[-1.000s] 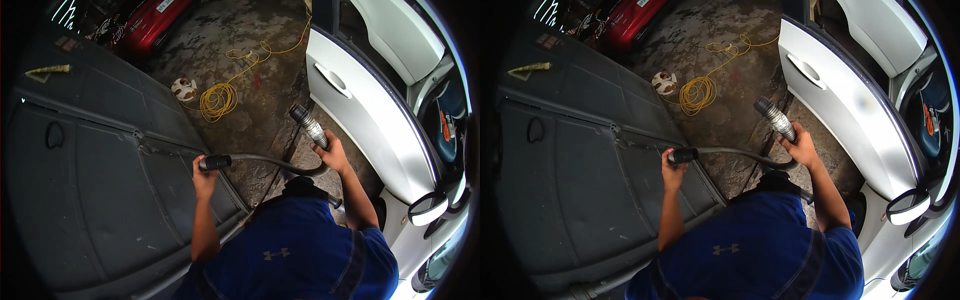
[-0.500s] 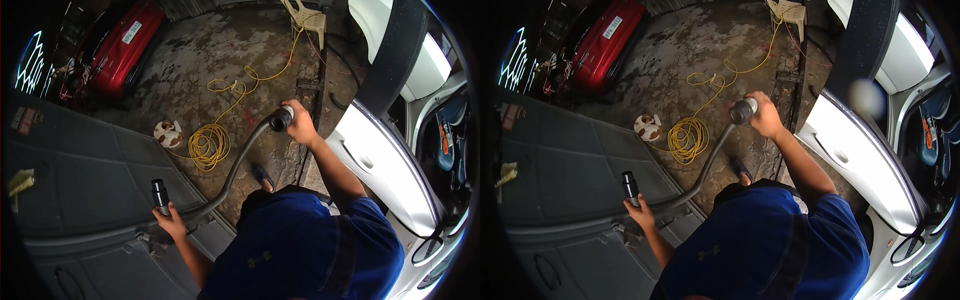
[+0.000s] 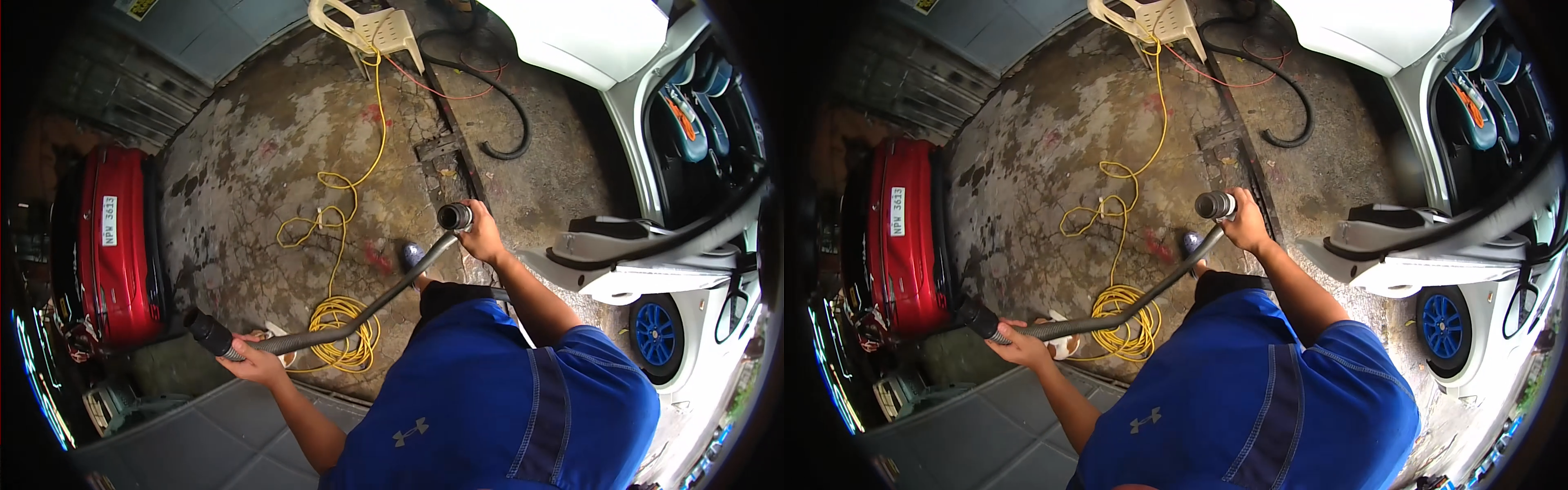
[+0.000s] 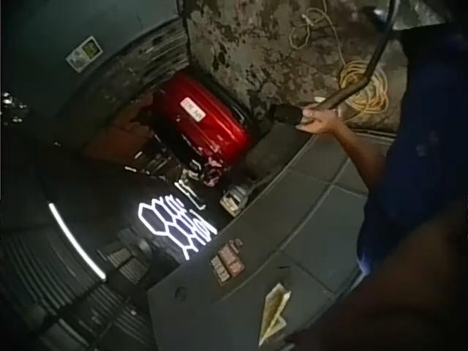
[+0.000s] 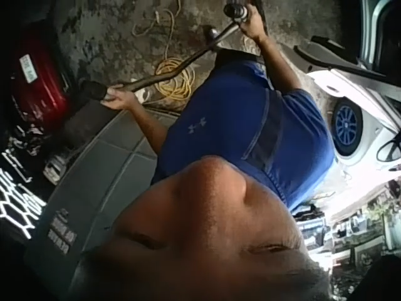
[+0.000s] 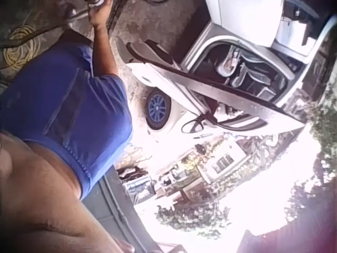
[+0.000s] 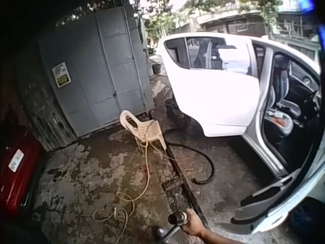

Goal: Cleaning and blowing out a vacuum hose using an air compressor.

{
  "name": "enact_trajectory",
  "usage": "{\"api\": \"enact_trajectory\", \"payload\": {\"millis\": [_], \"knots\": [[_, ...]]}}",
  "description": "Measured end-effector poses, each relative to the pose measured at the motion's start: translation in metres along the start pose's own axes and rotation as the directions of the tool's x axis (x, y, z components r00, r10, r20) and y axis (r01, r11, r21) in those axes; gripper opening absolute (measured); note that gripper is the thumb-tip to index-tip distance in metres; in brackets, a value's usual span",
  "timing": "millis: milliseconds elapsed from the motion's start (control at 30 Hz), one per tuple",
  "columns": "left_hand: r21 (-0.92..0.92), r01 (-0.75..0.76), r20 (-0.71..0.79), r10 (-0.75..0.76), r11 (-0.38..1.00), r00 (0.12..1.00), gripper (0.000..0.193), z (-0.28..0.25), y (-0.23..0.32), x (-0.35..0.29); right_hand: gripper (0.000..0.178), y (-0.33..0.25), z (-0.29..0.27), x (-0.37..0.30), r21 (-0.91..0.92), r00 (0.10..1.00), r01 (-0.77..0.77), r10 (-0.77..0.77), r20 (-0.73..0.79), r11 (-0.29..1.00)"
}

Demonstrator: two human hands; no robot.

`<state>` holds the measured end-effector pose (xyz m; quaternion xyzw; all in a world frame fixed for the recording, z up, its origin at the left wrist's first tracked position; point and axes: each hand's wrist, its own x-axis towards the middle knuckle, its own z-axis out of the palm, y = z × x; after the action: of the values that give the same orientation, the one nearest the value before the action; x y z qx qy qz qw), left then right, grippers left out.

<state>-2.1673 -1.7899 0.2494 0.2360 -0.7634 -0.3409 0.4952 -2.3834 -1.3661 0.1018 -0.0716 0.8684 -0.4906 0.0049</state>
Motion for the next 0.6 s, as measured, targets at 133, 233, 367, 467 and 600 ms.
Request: {"api": "enact_trajectory", "payload": {"millis": [133,233,367,467,600], "knots": [[-0.144,0.118,0.189,-0.090,0.982,0.978,0.057,0.081,-0.041,0.045,0.066,0.019,0.029,0.066,-0.116,0.983,-0.155,0.166,0.084,0.981],[-0.029,-0.227,0.488,0.212,0.973,0.847,0.067,0.154,-0.054,0.076,0.065,0.031,0.045,0.130,-0.149,0.999,-0.037,0.041,0.024,0.988],[-0.100,0.083,0.752,0.021,0.992,0.659,0.064,0.260,-0.033,0.125,0.062,0.001,0.045,0.207,-0.052,0.997,-0.015,0.011,-0.073,0.999],[-0.143,0.096,0.817,0.063,0.985,0.573,0.065,0.338,-0.034,0.161,0.061,-0.016,0.050,0.259,0.005,0.990,-0.071,0.071,-0.119,0.997],[-0.091,-0.216,0.927,0.162,0.972,0.339,0.066,0.452,-0.039,0.211,0.062,-0.011,0.046,0.318,-0.182,0.985,-0.056,0.025,-0.169,0.982]]}}
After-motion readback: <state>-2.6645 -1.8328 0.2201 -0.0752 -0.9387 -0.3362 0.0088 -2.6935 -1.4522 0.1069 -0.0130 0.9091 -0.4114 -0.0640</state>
